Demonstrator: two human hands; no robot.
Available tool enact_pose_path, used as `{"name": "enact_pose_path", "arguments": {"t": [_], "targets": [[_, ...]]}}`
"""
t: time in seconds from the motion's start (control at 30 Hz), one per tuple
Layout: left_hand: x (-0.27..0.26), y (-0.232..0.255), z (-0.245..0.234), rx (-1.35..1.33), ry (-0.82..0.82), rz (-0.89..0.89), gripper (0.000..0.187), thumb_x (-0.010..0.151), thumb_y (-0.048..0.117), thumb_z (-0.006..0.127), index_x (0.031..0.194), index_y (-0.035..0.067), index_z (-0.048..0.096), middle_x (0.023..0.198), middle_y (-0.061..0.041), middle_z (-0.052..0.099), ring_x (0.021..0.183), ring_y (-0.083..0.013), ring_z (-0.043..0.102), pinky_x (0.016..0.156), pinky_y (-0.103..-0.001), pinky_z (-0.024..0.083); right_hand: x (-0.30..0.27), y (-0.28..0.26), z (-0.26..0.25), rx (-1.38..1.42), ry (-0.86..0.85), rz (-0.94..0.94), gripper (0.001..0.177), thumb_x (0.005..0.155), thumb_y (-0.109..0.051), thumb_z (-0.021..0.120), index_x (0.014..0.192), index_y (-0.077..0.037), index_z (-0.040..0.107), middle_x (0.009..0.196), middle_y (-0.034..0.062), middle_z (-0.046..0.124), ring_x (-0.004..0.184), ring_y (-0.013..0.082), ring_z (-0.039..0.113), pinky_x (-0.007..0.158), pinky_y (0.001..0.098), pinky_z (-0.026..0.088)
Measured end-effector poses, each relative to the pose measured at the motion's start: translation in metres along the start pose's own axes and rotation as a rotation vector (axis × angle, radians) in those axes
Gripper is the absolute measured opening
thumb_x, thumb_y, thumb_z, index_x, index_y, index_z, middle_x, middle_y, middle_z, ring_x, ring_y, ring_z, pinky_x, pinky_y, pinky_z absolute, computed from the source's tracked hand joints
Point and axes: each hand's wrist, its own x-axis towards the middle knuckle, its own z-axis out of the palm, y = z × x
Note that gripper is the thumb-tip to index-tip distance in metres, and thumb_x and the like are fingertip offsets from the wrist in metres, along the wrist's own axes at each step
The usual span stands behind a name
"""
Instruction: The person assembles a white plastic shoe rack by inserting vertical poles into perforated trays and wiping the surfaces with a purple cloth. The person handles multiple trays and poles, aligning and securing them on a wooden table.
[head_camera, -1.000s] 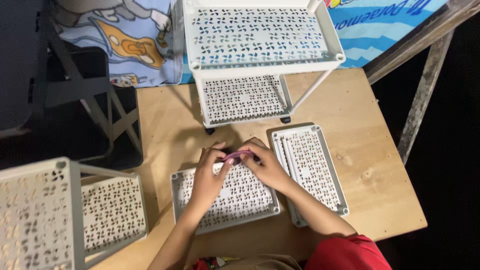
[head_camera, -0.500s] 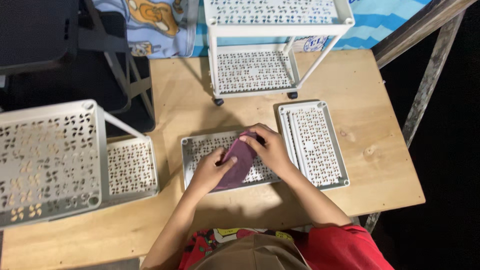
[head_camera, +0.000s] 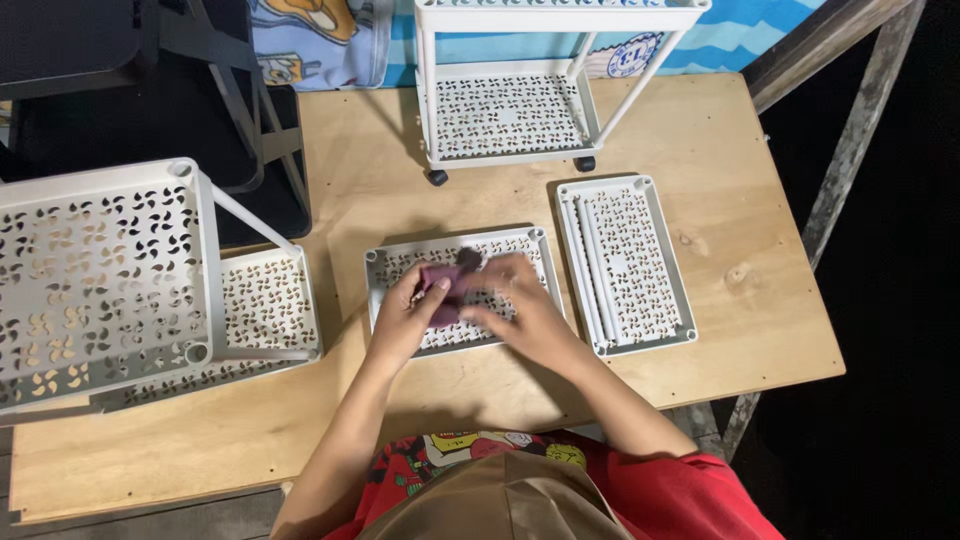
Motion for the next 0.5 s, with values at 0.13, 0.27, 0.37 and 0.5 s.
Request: {"name": "enact_pose_path", "arguments": {"t": [0.13, 0.27, 0.37, 0.5], "targets": [[-0.009, 0.019, -0.002, 0.119, -0.110, 0.061, 0.022, 0.098, 0.020, 0.068, 0.116, 0.007, 0.068, 0.104, -0.003, 0.072, 0.097, -0.0082, 0.065, 0.086, -0.027, 0.054, 0.000, 0.036, 0.004, 0.182, 0.015, 0.032, 0.079, 0.077, -0.035, 0.085, 0.142, -0.002, 0.054, 0.140, 0.0189, 0.051, 0.131, 0.0306, 0.045, 0.107, 0.0510, 0.038], [-0.014, 0.030, -0.004, 0.380, 0.148, -0.050, 0.019, 0.096, 0.022, 0.073, 0.109, 0.008, 0.070, 0.090, -0.006, 0.073, 0.081, -0.0160, 0.068, 0.074, -0.033, 0.056, -0.002, 0.066, 0.028, 0.454, -0.284, 0.409, 0.040, 0.085, -0.026, 0.086, 0.112, 0.000, 0.071, 0.109, 0.0188, 0.069, 0.104, 0.0301, 0.063, 0.091, 0.0444, 0.052], [-0.017, 0.028, -0.006, 0.644, 0.294, 0.222, 0.017, 0.094, 0.017, 0.072, 0.105, 0.005, 0.065, 0.103, -0.010, 0.070, 0.092, -0.0240, 0.070, 0.079, -0.038, 0.057, -0.010, 0.067, 0.043, 0.633, -0.220, 0.603, 0.031, 0.090, -0.024, 0.082, 0.106, -0.001, 0.070, 0.098, 0.0155, 0.071, 0.088, 0.0246, 0.069, 0.078, 0.0368, 0.058], [-0.024, 0.014, 0.016, 0.771, 0.282, 0.257, 0.021, 0.092, 0.013, 0.070, 0.111, 0.008, 0.065, 0.108, -0.015, 0.068, 0.097, -0.0335, 0.070, 0.080, -0.044, 0.057, -0.007, 0.049, 0.051, 1.096, -0.159, 0.909, 0.035, 0.090, -0.036, 0.066, 0.108, -0.006, 0.067, 0.097, 0.0127, 0.074, 0.086, 0.0235, 0.078, 0.068, 0.0351, 0.062]]}}
